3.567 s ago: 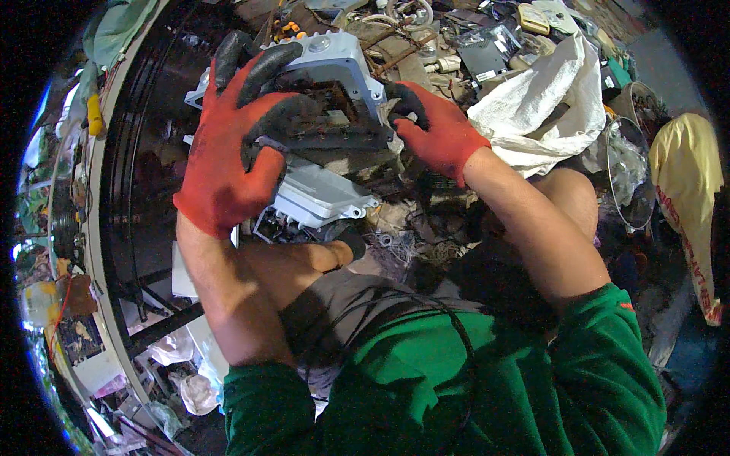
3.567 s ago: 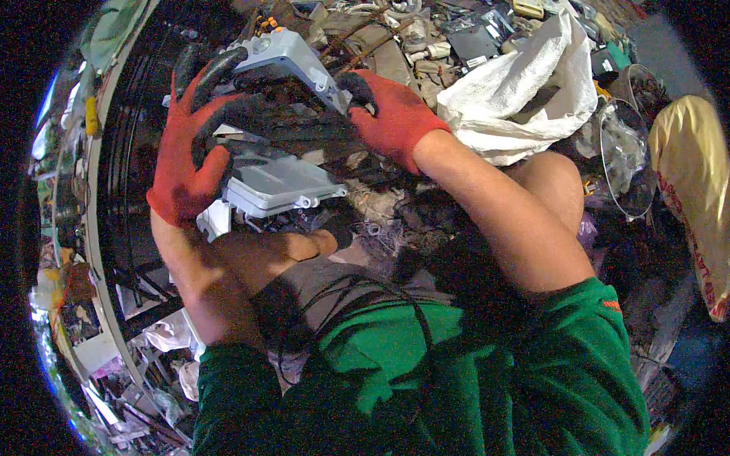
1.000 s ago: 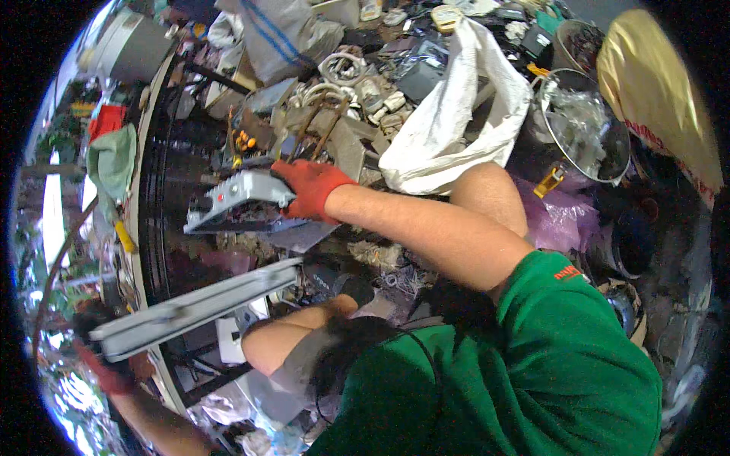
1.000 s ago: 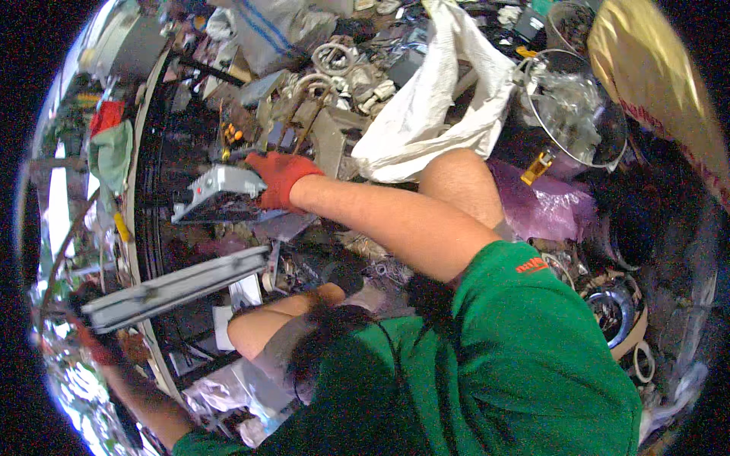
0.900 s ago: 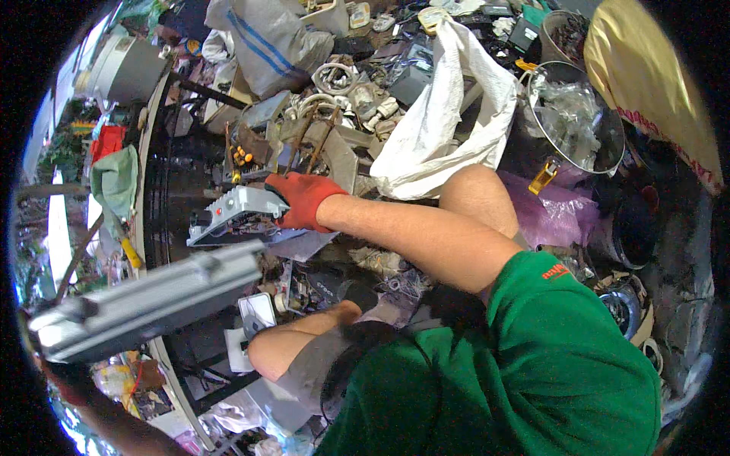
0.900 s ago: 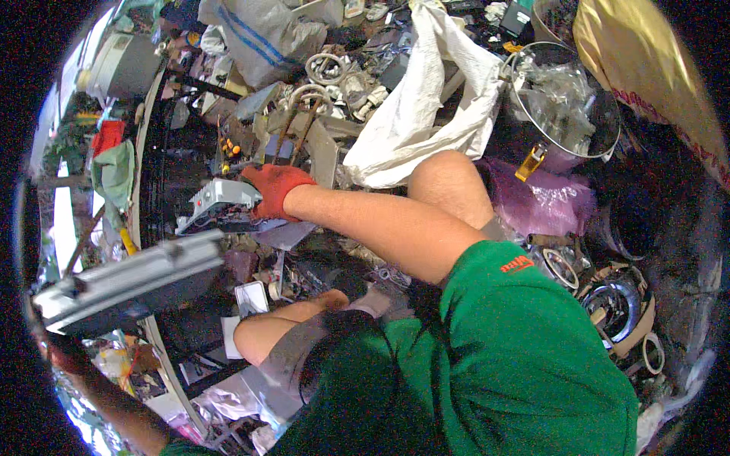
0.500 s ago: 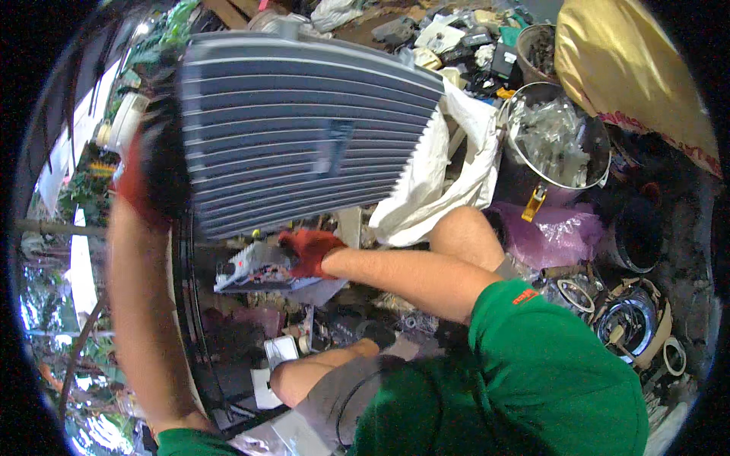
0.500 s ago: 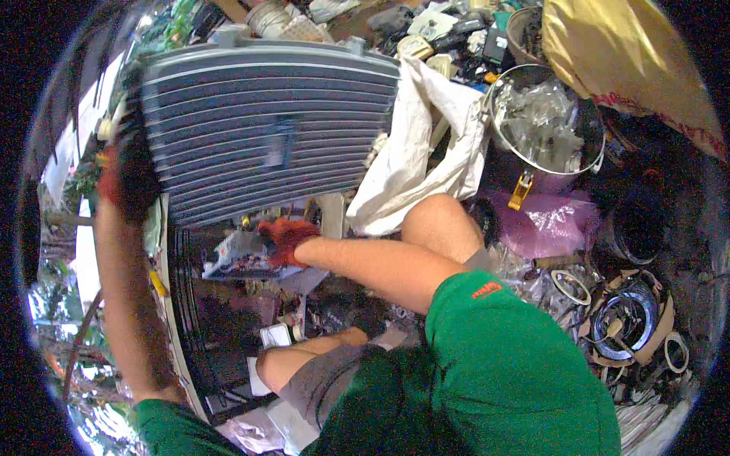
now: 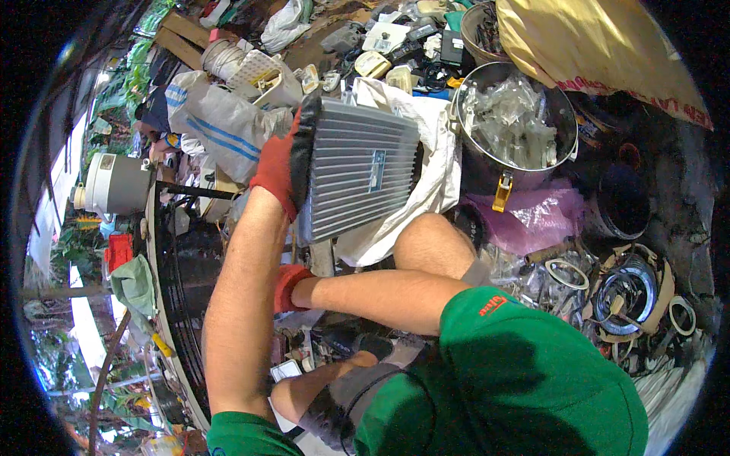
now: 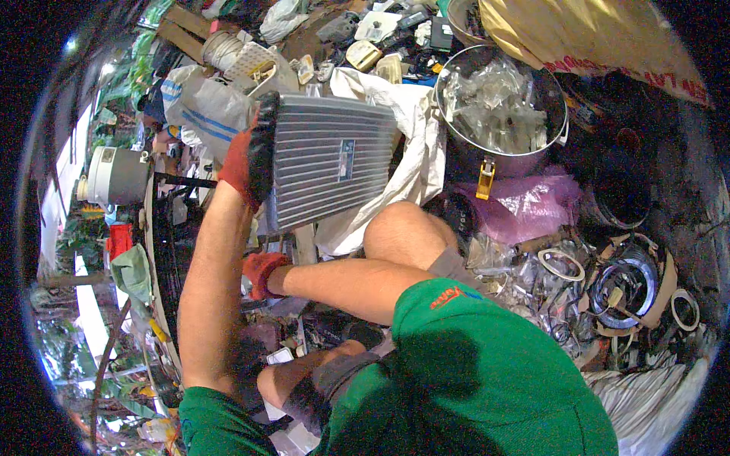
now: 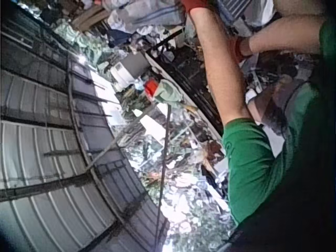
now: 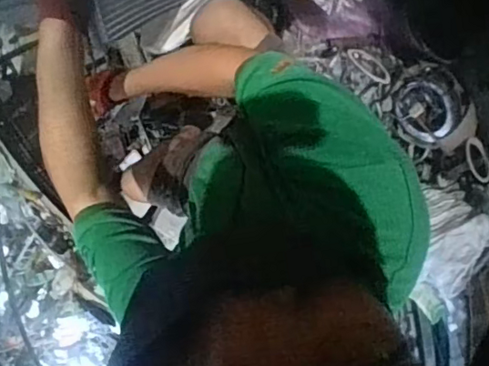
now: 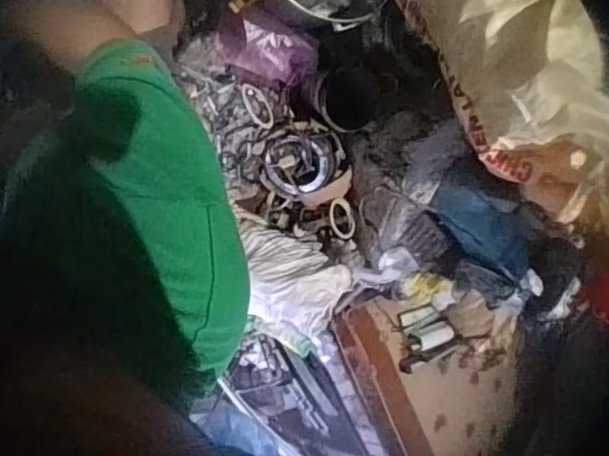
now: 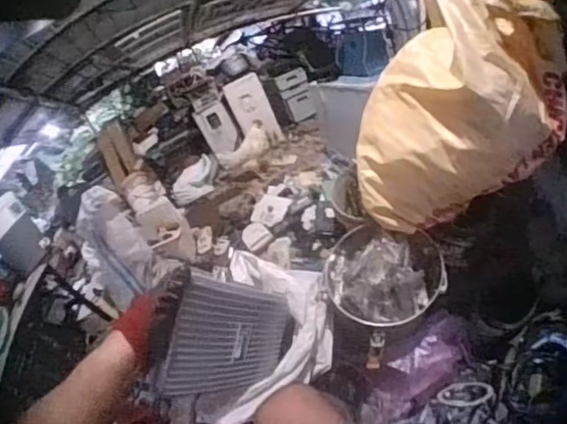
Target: The person disassembles an electronic enclosure using pliers and by hand, removing the casing and inspecting internal components.
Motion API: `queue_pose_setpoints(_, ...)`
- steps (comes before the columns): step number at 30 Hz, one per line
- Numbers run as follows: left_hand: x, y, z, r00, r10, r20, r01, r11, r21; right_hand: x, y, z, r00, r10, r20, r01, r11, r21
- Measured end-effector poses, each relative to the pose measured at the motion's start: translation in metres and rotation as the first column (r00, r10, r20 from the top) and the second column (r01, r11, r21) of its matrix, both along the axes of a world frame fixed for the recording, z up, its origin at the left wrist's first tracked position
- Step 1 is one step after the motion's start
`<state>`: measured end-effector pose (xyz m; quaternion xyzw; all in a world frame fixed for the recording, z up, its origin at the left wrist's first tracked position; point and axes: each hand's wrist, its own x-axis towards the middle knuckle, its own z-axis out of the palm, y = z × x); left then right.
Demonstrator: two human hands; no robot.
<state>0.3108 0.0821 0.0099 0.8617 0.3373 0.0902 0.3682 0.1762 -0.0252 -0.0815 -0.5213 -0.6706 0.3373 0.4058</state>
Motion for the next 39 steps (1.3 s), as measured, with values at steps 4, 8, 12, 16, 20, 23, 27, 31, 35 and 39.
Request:
queue_pose_setpoints(4, 0.008, 0.008, -0.025, 0.959, -0.065, -0.276, 0.118, 0.977, 0.179, -0.005, 0.011, -0.016, 0.997, -0.042, 0.058, 0.042, 0.999, 0.009)
queue_pose_setpoints(8, 0.020, -0.021, -0.028, 0.956, 0.088, -0.278, -0.047, 0.987, 0.152, -0.007, 0.010, -0.022, 0.998, -0.023, 0.057, 0.023, 1.000, -0.002)
queue_pose_setpoints(12, 0.023, -0.016, -0.045, 0.974, 0.101, -0.203, -0.114, 0.992, -0.050, -0.009, 0.012, -0.017, 0.999, -0.002, 0.032, 0.002, 1.000, -0.004)
queue_pose_setpoints(16, 0.052, -0.022, -0.058, 0.975, 0.095, -0.203, -0.107, 0.993, -0.052, 0.000, 0.015, -0.028, 1.000, -0.010, 0.027, 0.010, 0.999, -0.031)
queue_pose_setpoints(20, 0.057, -0.004, -0.065, 0.975, 0.051, -0.218, -0.112, 0.955, -0.276, -0.021, 0.007, -0.017, 0.998, 0.053, 0.028, -0.052, 0.998, -0.020)
queue_pose_setpoints(23, 0.054, 0.012, -0.056, 0.969, 0.017, -0.247, -0.002, 0.998, 0.062, -0.027, 0.006, -0.018, 0.997, 0.072, 0.012, -0.071, 0.996, -0.044)
queue_pose_setpoints(27, 0.054, 0.003, -0.005, 0.997, -0.081, 0.010, 0.080, 0.991, 0.111, 0.003, 0.017, -0.019, 0.999, 0.015, -0.051, -0.025, 0.979, -0.203)
queue_pose_setpoints(31, -0.063, -0.063, 0.103, 0.991, -0.127, 0.035, 0.107, 0.931, 0.348, 0.011, -0.003, 0.011, 0.994, 0.080, 0.069, -0.077, 0.996, -0.039)
queue_pose_setpoints(35, -0.165, -0.124, 0.124, 0.971, 0.161, 0.176, -0.228, 0.840, 0.492, 0.027, 0.006, 0.005, 0.995, 0.105, 0.002, -0.104, 0.988, -0.118)
queue_pose_setpoints(39, -0.296, -0.189, 0.086, 0.904, 0.424, 0.060, -0.407, 0.809, 0.424, 0.019, -0.002, 0.019, 0.998, 0.047, -0.039, -0.053, 0.985, -0.161)
